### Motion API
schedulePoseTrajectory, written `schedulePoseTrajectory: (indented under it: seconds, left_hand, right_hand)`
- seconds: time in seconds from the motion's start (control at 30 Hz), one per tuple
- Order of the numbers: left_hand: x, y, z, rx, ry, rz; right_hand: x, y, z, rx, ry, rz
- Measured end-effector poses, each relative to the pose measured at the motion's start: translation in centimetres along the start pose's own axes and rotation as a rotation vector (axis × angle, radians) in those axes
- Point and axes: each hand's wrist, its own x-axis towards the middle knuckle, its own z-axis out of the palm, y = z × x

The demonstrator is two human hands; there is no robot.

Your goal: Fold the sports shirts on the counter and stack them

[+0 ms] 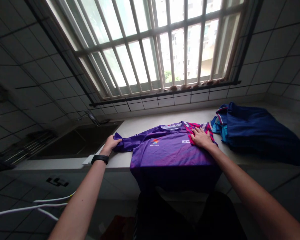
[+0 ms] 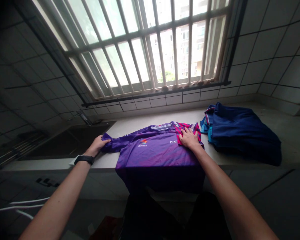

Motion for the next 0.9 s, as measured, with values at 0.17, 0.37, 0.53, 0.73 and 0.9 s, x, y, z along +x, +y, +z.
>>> schedulePoseTrajectory:
  seconds: [0.17, 0.37, 0.53, 0.73, 0.9]
  left_hand:
    - [0.1, 0.8, 0.0, -0.296, 0.036, 0.017]
    - [1.1, 3.0, 0.4, -0.376, -0.027, 0.093]
    - [2.5, 3.0, 0.1, -0.244, 0.163, 0.017]
    - [2.1, 3.5, -0.8, -0.208, 0.12, -0.029]
    - [-1.1, 6.6, -1.6, -0.284, -0.439, 0.08]
  right_hand:
    - [-0.5, -4.2, -1.3, 0.023, 0.093, -0.162]
    - [0.0, -11.4, 0.2, 0.144, 0.041, -0.424]
    - [2.0, -13.6, 0.5, 0.141, 0.008, -0.392]
    - [2.9, -14.4, 1.0, 0.1, 0.009, -0.31]
    - [2.7, -14.3, 2.3, 0.103, -0.006, -0.386]
